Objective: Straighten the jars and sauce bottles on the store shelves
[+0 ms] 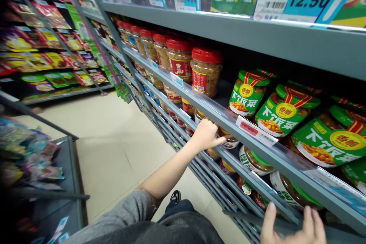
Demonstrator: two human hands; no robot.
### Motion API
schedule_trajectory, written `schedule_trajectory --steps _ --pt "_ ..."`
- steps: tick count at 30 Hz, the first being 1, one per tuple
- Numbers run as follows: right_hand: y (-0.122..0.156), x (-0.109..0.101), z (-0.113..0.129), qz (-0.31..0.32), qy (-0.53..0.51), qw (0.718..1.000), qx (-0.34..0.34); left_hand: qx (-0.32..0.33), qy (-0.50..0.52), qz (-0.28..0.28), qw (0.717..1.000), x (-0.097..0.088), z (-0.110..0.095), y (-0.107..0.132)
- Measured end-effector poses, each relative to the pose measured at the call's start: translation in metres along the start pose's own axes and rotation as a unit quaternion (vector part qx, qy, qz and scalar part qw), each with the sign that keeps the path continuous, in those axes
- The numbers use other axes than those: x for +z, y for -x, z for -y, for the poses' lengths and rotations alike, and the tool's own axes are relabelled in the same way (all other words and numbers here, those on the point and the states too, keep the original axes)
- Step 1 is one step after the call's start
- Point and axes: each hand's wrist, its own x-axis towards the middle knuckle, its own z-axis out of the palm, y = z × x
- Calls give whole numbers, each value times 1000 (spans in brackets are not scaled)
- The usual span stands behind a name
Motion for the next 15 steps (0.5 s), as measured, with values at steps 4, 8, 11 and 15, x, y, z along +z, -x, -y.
schedule_trajectory --steps 4,8,11,15 --pt "-22 9 -3 28 91 995 23 -23 29 61 997 13 -15 -10" --pt "-27 19 -10 68 126 989 49 -10 31 150 988 16 -7 -15" --pt "-26 22 -11 89 163 982 36 14 58 159 985 6 4 -16" --pt "-21 20 -5 78 152 985 29 32 80 145 986 -1 8 -12"
